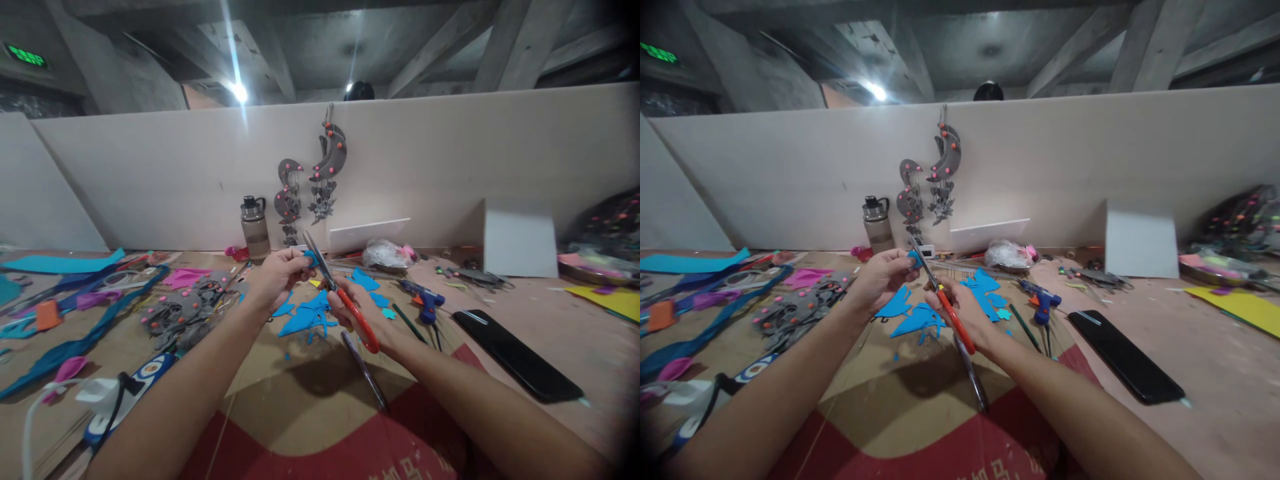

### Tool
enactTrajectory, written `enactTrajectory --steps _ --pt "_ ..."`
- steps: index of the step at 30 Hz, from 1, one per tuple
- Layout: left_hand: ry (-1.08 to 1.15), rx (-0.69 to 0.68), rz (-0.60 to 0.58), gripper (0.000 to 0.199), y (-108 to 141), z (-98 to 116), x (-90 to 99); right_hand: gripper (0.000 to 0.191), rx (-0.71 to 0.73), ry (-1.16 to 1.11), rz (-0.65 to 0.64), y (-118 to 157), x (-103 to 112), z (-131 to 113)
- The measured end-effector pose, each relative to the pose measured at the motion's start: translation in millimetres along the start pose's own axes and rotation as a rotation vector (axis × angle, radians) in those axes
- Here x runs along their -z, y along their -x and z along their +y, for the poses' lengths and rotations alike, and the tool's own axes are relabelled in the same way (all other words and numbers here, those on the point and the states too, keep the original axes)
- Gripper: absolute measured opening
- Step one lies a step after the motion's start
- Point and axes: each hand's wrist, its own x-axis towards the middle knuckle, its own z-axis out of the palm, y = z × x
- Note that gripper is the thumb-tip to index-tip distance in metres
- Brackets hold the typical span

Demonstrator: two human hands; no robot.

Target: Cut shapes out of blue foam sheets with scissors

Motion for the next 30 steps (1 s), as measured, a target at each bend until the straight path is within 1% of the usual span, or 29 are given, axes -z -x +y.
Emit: enactTrajectory --steps 6,10,13,21,30 --pt "-0.039 0.006 0.024 0.023 0.3 0.1 -1.0 0.029 0.020 0.058 -0.025 0.6 4.1 -1.2" --pt "-0.047 0.004 0.015 0.022 -0.3 -0.7 1.0 0.033 0.048 0.137 -0.029 0.1 5.9 -2.9" --pt "-0.051 -0.001 0.011 0.023 -0.6 -0.2 2.3 0.036 0.040 0.186 -0.028 0.1 5.6 -4.7" --pt "-0.089 0.006 0.023 0.022 -0.5 2.1 1.7 0.038 0.032 0.159 -0.036 0.6 5.1 -4.3" --pt "-0.120 0.020 0.023 0.023 -0.4 5.7 2.8 0.039 -0.001 0.134 -0.004 0.5 3.3 -3.7"
